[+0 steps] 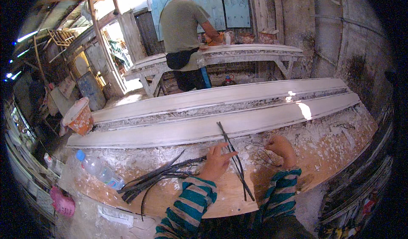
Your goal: The person repeatedly picks up black cable strips and peels off thin layers by hand, accumulating a small pile of stripped material on the workbench. The person handles the cables one at a time and continues the peeling motion throughout the clip.
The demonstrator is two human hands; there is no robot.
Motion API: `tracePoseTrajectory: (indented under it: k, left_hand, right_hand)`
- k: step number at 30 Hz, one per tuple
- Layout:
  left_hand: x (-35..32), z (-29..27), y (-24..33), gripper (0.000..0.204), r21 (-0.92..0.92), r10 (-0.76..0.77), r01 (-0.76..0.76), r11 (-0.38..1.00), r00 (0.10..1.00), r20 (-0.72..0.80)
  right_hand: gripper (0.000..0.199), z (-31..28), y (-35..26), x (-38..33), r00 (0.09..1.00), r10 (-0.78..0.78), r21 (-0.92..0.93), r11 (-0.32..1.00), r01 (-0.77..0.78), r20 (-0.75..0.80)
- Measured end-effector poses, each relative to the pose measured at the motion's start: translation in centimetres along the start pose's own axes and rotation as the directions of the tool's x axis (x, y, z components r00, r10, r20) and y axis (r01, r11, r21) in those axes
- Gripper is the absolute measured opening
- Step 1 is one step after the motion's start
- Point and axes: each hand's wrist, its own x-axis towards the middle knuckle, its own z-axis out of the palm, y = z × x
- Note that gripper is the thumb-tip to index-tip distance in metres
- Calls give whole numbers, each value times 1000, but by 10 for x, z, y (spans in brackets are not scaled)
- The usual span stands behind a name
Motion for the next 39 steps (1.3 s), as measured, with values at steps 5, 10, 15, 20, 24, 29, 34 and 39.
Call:
tracePoseTrajectory:
  k: [5, 10, 15, 20, 24, 29, 34, 39]
  left_hand:
    - [-2, 2, 8, 20, 97, 19, -21, 995, 1000, 22]
    - [1, 1, 6, 11, 157, 36, -35, 987, 999, -1]
    - [4, -15, 5, 11, 270, 64, 19, 963, 954, -293]
    - [5, -37, 2, 9, 345, -11, 184, 920, 894, -448]
    - [6, -51, -5, 8, 292, -85, 258, 921, 865, -495]
    - [6, -55, -14, 10, 226, -95, 247, 942, 846, -525]
    - [5, -55, -22, 14, 118, -153, 230, 966, 876, -458]
    - [4, -52, -28, 19, -259, -347, 264, 929, 862, -369]
  right_hand:
    - [24, -8, 11, -4, 994, 74, 5, 997, -74, 86]
    - [25, -9, -20, -4, 982, -25, 165, 985, 56, -185]
    - [32, 3, -79, -9, 939, -334, 385, 879, 280, 82]
    - [36, 23, -120, -25, 823, -542, 611, 714, 343, 171]
    - [32, 18, -119, -22, 862, -451, 612, 757, 230, 233]
    - [30, 6, -107, -15, 895, -408, 635, 743, 211, 180]
    - [27, -1, -93, -13, 934, -274, 802, 597, -20, 228]
    - [28, -5, -85, -9, 938, -346, 999, -30, 18, -27]
